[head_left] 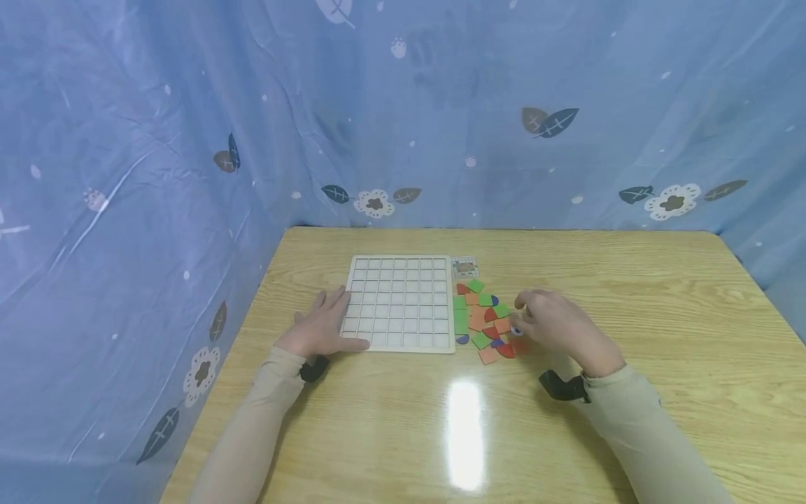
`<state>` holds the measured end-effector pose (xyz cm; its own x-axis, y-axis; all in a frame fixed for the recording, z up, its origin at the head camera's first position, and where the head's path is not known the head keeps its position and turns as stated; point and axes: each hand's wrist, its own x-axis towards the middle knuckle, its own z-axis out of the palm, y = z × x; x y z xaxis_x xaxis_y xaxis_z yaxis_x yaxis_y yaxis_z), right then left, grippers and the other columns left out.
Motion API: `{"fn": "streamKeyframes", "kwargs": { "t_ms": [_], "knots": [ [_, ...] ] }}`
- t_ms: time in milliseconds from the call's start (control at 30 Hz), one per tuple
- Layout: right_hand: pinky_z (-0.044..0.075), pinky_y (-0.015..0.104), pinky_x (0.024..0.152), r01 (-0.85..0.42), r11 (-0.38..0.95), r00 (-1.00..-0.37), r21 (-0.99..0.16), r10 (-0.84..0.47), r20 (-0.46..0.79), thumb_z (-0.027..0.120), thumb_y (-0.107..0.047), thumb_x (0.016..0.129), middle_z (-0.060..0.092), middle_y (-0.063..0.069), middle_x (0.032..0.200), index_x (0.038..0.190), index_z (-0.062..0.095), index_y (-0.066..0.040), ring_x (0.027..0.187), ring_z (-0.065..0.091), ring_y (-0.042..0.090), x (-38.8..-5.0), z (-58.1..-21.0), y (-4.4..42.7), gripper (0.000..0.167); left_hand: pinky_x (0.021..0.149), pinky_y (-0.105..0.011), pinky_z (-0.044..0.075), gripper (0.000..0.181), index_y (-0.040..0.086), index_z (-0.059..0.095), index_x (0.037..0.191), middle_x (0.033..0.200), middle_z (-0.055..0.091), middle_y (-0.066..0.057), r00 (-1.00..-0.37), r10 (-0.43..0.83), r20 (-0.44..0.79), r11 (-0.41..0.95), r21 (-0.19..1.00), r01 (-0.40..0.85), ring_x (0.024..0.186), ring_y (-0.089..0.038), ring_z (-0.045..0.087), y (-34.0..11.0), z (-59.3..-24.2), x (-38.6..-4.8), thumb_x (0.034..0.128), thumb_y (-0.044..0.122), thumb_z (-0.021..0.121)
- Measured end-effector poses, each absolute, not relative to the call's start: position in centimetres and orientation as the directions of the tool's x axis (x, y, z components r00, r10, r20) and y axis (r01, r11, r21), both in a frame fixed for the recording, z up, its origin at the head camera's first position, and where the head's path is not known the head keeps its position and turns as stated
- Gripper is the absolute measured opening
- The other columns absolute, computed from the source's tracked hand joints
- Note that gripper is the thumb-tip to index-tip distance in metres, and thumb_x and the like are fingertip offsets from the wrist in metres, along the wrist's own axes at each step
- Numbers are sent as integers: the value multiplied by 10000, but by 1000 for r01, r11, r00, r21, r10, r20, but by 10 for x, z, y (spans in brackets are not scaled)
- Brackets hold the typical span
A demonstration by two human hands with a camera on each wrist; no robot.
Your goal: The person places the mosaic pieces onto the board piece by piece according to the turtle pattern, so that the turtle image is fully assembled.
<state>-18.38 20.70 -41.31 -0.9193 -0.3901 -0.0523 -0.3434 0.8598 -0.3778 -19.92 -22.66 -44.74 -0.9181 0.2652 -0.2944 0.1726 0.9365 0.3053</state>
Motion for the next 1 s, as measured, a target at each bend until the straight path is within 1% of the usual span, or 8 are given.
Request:
{"fn": "streamKeyframes", "kwargs": {
  "t_ms": [133,233,367,433,567,667,867,1000],
  "knots": [
    [584,486,810,-342,865,-915,-367,-395,-81,701,-195,965,721,105,975,1171,697,57,845,672,219,-186,-418,208,326,1052,-906,145,1245,93,135,1682,1771,13,-88,-916,266,-300,940,290,178,1589,-511,37,-226,-449,-200,803,759,714],
    [581,471,799,-326,870,-914,-370,-390,-114,716,-207,958,716,77,939,1185,690,51,826,653,199,-188,-420,209,344,1052,-907,137,1234,130,134,1688,1774,14,-54,-916,264,-303,940,293,175,1594,-499,32,-227,-450,-200,801,756,719],
    [569,452,778,-304,873,-908,-383,-387,-161,728,-206,954,698,59,915,1199,679,44,810,631,194,-190,-421,209,353,1046,-913,115,1229,158,126,1692,1773,31,-51,-913,267,-308,937,304,171,1592,-503,21,-227,-449,-200,800,759,720],
    [562,440,767,-299,874,-904,-383,-388,-181,735,-199,951,691,54,915,1187,685,30,808,621,192,-191,-422,210,332,1050,-912,98,1240,162,109,1693,1773,23,-48,-911,266,-316,937,308,167,1594,-498,4,-227,-448,-200,796,763,720],
    [553,424,758,-299,877,-898,-375,-392,-201,747,-157,941,687,47,919,1113,712,-17,810,611,188,-192,-423,210,225,1056,-910,84,1260,148,86,1693,1773,14,-48,-910,262,-322,939,304,163,1597,-490,-10,-226,-447,-201,794,774,709],
    [552,425,759,-301,877,-895,-375,-395,-205,751,-124,938,687,51,924,1069,720,-33,820,612,195,-193,-424,209,162,1054,-911,86,1257,133,88,1691,1773,17,-56,-910,262,-320,940,299,166,1598,-488,-6,-226,-447,-201,800,775,700],
    [510,388,735,-320,863,-890,-390,-415,-188,751,-115,941,661,30,895,1064,723,-40,799,565,189,-194,-426,209,147,1059,-911,75,1246,130,93,1691,1775,23,-41,-909,264,-323,937,311,161,1603,-477,-16,-227,-447,-200,808,760,705],
    [511,396,749,-348,846,-885,-404,-439,-157,744,-99,936,679,40,926,1046,725,-48,810,562,193,-196,-431,208,122,1058,-914,79,1244,125,93,1690,1776,25,-40,-907,265,-327,937,311,161,1603,-476,-16,-228,-449,-201,811,757,705]
  ]
}}
